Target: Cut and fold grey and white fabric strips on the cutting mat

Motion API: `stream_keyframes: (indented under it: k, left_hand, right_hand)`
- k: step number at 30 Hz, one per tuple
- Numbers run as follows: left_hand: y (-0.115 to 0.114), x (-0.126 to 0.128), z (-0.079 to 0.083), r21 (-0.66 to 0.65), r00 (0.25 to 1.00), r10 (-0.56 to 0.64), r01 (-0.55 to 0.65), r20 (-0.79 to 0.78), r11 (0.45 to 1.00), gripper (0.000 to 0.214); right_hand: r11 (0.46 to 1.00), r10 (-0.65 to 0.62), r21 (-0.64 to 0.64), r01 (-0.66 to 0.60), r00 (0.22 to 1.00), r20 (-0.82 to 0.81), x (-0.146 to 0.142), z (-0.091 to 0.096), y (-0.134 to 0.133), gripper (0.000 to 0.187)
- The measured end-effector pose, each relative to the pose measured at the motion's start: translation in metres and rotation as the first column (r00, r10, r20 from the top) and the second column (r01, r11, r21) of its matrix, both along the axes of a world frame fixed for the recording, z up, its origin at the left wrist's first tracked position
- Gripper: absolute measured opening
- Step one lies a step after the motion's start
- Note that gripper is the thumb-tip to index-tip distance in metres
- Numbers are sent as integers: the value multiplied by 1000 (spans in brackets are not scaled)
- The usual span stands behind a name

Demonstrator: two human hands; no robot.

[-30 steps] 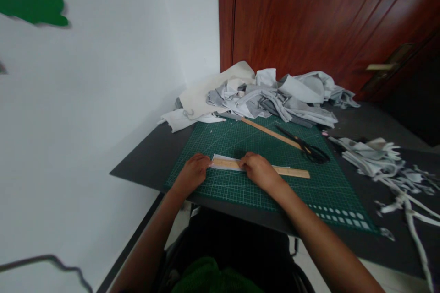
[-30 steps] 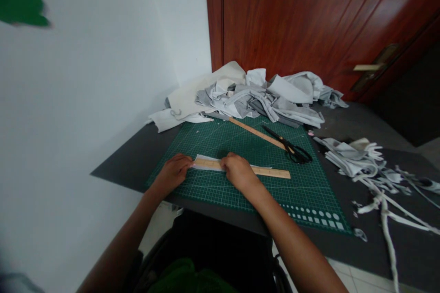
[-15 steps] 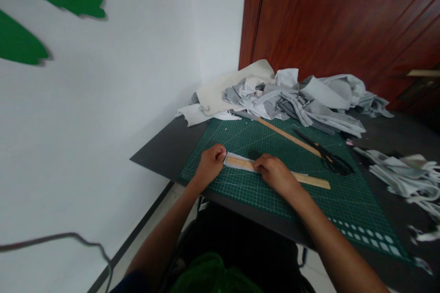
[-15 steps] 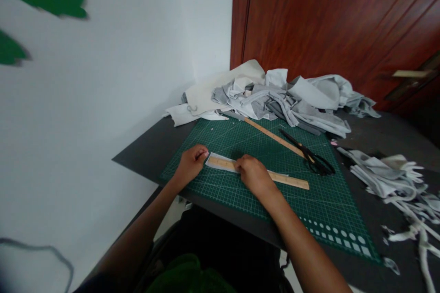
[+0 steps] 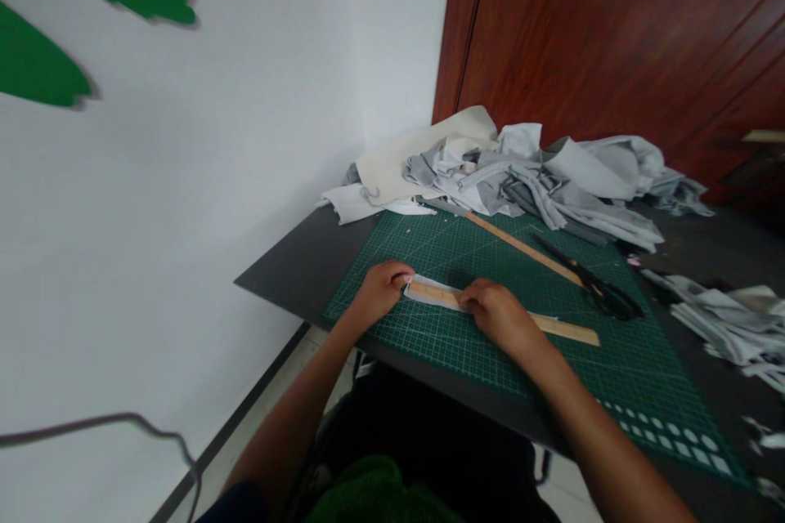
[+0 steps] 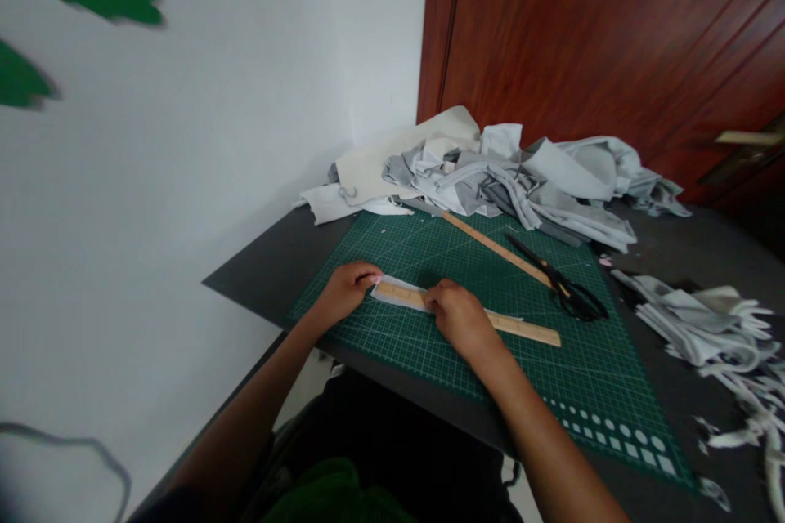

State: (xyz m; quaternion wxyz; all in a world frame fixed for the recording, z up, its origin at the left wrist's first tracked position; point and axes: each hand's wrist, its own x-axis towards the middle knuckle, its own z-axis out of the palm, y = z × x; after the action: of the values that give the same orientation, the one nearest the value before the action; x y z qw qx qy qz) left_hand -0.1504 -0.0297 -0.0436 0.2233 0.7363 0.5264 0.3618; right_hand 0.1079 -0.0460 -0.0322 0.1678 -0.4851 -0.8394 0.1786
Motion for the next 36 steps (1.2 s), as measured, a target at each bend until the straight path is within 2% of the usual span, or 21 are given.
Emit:
stream_keyframes:
  k: [5, 19, 28, 33, 36]
  left_hand:
    - [2, -1, -1, 28, 999, 4, -3, -36, 1000, 22]
    - [5, -3, -1, -1, 998, -31, 31, -48, 1000, 25]
    - [1, -3, 3, -2, 991, -101, 101, -87, 995, 27]
    - [2, 0, -2, 44, 996, -30, 34, -84, 998, 25]
    - [2, -1, -3, 44, 994, -61, 65, -95, 997, 25]
  right_hand:
    - [1000, -6, -4, 6, 1000, -1, -1, 2, -1, 31]
    - [1000, -9, 11, 9, 1000, 9, -2, 2, -2, 32]
    - [1000, -12, 22, 12, 1000, 15, -2, 1, -3, 31]
    - [1000, 0, 16, 0, 1000, 20, -2, 0, -1, 31]
    - [1000, -3, 22, 2, 999, 33, -2, 0, -1, 30]
